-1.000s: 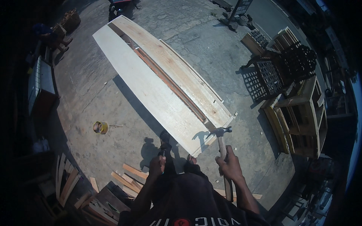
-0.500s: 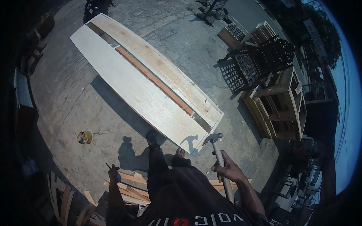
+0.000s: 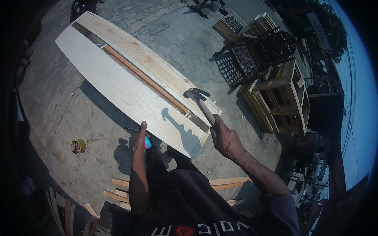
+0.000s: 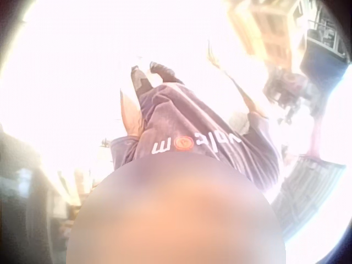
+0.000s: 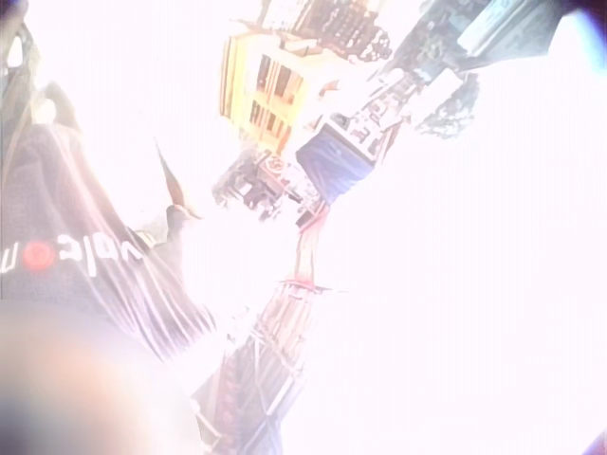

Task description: The person measures and marks a wooden plank, then uses a hammer and nails to attach it to a wooden frame structure. They repeatedly hammer nails into the plank to secure it to the frame.

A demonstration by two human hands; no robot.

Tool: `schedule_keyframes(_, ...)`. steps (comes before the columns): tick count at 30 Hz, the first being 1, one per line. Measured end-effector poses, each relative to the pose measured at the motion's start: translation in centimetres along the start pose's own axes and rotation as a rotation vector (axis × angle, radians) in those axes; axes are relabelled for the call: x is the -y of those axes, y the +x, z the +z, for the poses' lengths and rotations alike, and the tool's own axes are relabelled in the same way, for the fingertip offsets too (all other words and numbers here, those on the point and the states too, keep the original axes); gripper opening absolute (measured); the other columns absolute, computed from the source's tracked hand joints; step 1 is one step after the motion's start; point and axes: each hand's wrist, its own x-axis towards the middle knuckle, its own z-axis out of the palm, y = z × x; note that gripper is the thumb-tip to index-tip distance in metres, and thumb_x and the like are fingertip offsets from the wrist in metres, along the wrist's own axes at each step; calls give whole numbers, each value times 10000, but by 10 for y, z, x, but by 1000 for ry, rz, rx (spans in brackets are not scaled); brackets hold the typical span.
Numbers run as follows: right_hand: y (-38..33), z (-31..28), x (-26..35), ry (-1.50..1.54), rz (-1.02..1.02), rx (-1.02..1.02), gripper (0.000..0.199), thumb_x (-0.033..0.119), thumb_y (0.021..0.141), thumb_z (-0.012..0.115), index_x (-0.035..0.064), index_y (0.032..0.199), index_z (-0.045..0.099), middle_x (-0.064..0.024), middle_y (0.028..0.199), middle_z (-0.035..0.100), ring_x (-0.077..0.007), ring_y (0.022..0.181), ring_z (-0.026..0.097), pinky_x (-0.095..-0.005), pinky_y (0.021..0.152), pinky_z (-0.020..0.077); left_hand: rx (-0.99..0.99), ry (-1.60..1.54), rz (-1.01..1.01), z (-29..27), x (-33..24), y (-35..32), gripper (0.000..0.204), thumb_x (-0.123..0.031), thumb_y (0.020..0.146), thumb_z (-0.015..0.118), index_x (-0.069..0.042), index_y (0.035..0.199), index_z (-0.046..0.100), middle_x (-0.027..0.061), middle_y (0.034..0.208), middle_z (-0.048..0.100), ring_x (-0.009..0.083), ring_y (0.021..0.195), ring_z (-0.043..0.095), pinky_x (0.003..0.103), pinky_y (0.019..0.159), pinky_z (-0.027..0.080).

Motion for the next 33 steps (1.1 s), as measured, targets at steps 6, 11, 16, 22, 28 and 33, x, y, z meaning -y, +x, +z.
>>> schedule_keyframes(6, 5, 21, -44, -507, 140, 664, 483, 225, 1082, 467, 29, 1501, 330, -291, 907, 713, -469, 792, 726, -569, 699, 578, -16, -55, 152, -2, -2, 2, 659, -717, 806, 771, -77, 865, 623, 14, 693, 508, 144, 651, 498, 334, 619, 389)
schedule_keyframes(11, -1, 9, -32, -232, 154, 373, 536, 267, 1077, 463, 11, 1525, 317, -281, 893, 720, -465, 813, 736, -563, 691, 582, -18, -64, 121, 0, 3, 3, 569, -608, 852, 795, -82, 840, 581, 9, 722, 513, 141, 693, 487, 350, 654, 412)
schedule_keyframes(16, 10, 2, -14, -436, 269, 674, 517, 258, 1064, 495, 40, 1504, 333, -292, 858, 706, -509, 747, 704, -570, 661, 571, -90, -79, 168, 2, 9, 13, 606, -627, 850, 786, -44, 845, 621, 43, 751, 570, 171, 731, 530, 375, 683, 431)
schedule_keyframes(22, -7, -1, -6, -187, 182, 196, 446, 257, 1068, 515, 113, 1457, 352, -318, 839, 698, -526, 794, 708, -624, 687, 544, -50, -81, 118, 4, 14, 18, 620, -621, 846, 796, -22, 832, 635, 55, 766, 598, 188, 753, 545, 386, 705, 445)
schedule_keyframes(28, -34, 13, -8, -293, 367, 491, 496, 266, 1066, 502, 97, 1496, 322, -285, 852, 718, -502, 745, 712, -600, 658, 563, 6, -47, 109, 1, 6, 18, 588, -618, 842, 800, -58, 826, 622, 33, 757, 560, 164, 743, 523, 368, 703, 431)
schedule_keyframes(33, -52, 24, -11, -312, 300, 456, 492, 258, 1066, 489, 97, 1496, 313, -283, 832, 717, -503, 737, 714, -605, 667, 566, 75, -88, 85, -7, 3, 13, 584, -580, 852, 804, -44, 1021, 643, 15, 832, 552, 149, 756, 497, 353, 700, 416)
